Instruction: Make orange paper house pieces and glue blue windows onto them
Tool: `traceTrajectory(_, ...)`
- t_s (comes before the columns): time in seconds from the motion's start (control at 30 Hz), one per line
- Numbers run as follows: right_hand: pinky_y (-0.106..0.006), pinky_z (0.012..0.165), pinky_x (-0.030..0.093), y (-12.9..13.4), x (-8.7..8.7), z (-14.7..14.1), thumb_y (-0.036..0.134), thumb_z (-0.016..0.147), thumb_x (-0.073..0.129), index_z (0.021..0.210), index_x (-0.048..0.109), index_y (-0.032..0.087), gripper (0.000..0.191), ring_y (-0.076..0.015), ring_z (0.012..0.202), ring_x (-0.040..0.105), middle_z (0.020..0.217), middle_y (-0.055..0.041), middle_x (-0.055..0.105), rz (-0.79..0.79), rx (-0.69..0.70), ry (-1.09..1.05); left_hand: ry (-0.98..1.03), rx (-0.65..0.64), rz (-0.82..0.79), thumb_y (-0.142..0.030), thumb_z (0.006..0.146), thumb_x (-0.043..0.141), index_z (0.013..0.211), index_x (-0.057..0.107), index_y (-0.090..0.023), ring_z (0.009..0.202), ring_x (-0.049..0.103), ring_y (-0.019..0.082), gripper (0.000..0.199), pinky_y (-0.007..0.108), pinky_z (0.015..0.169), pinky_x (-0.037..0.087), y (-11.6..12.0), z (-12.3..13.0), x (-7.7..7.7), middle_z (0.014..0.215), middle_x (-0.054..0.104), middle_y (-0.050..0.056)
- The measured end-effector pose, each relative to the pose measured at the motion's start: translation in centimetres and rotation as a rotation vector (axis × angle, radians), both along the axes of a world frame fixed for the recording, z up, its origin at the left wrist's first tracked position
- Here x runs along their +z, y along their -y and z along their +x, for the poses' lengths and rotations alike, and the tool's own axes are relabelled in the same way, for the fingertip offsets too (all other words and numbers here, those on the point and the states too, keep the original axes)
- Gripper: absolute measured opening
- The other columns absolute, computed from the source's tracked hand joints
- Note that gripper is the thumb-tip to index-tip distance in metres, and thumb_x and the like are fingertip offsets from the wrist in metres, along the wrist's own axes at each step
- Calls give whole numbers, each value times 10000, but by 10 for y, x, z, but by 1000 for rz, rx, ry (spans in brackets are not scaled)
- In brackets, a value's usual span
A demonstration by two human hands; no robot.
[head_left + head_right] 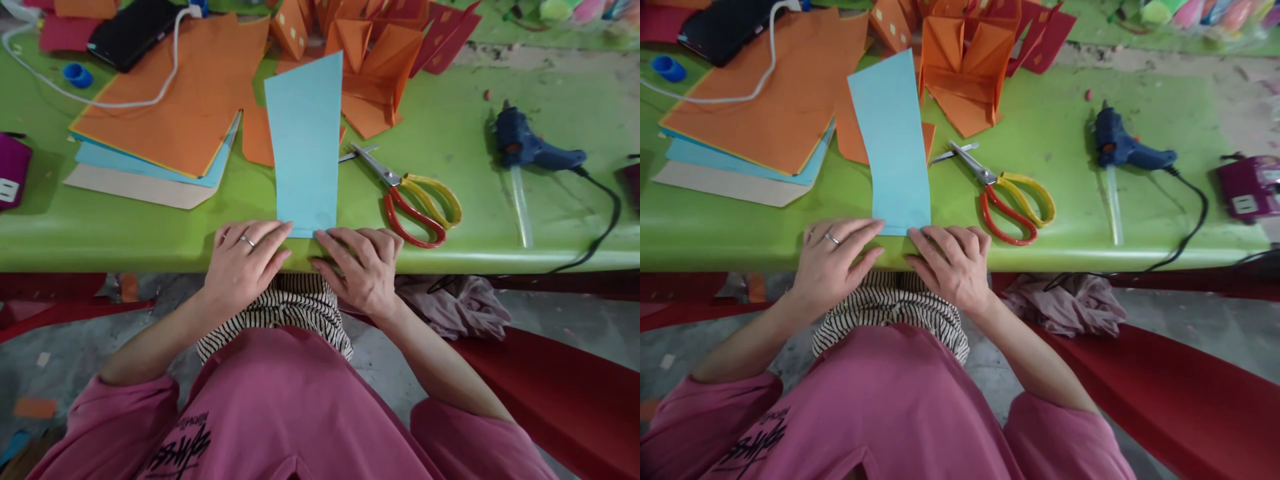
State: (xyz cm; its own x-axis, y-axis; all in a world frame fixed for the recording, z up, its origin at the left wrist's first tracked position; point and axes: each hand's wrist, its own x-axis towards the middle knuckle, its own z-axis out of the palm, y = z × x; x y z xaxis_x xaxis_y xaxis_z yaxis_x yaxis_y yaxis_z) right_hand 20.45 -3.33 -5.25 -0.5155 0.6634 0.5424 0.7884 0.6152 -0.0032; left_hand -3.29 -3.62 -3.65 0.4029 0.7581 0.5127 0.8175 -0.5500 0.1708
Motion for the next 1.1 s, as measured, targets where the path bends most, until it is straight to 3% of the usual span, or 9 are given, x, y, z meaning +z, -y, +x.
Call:
traceTrajectory(0.5,-406,933,368,-1,4,-3,381,946,672,1325,656,252,401,-245,1038,533,1139,-55,728,-45,2,-15,5,-2,44,-239,975,638,1106,702,-209,1053,709,216,149,373,907,481,3,1,-3,1111,788,39)
traceTrajectory(0.73,-402,964,350,-1,4,-2,400,956,659,1306,658,255,379,-235,1042,535,1144,-35,740,-25,-12,25,-151,-20,142,-196,968,632,1143,704,-165,1066,692,221,192,385,919,454,6,3,2,1176,779,53)
traceTrajectory(0.93,-414,979,334,0,6,-4,410,952,668,1301,659,243,388,-236,1027,543,1118,-32,756,4,-17,35,-292,-27,58,-383,1003,578,1258,675,-77,985,650,250,410,390,892,451,14,10,12,1189,739,140)
traceTrajectory(1.1,-438,983,331,2,3,-4,429,939,675,1355,630,256,453,-256,1045,540,1145,-48,747,-27,-26,36,-315,9,-45,-674,956,489,1492,523,-205,1052,606,299,713,447,932,433,18,17,6,1230,673,157)
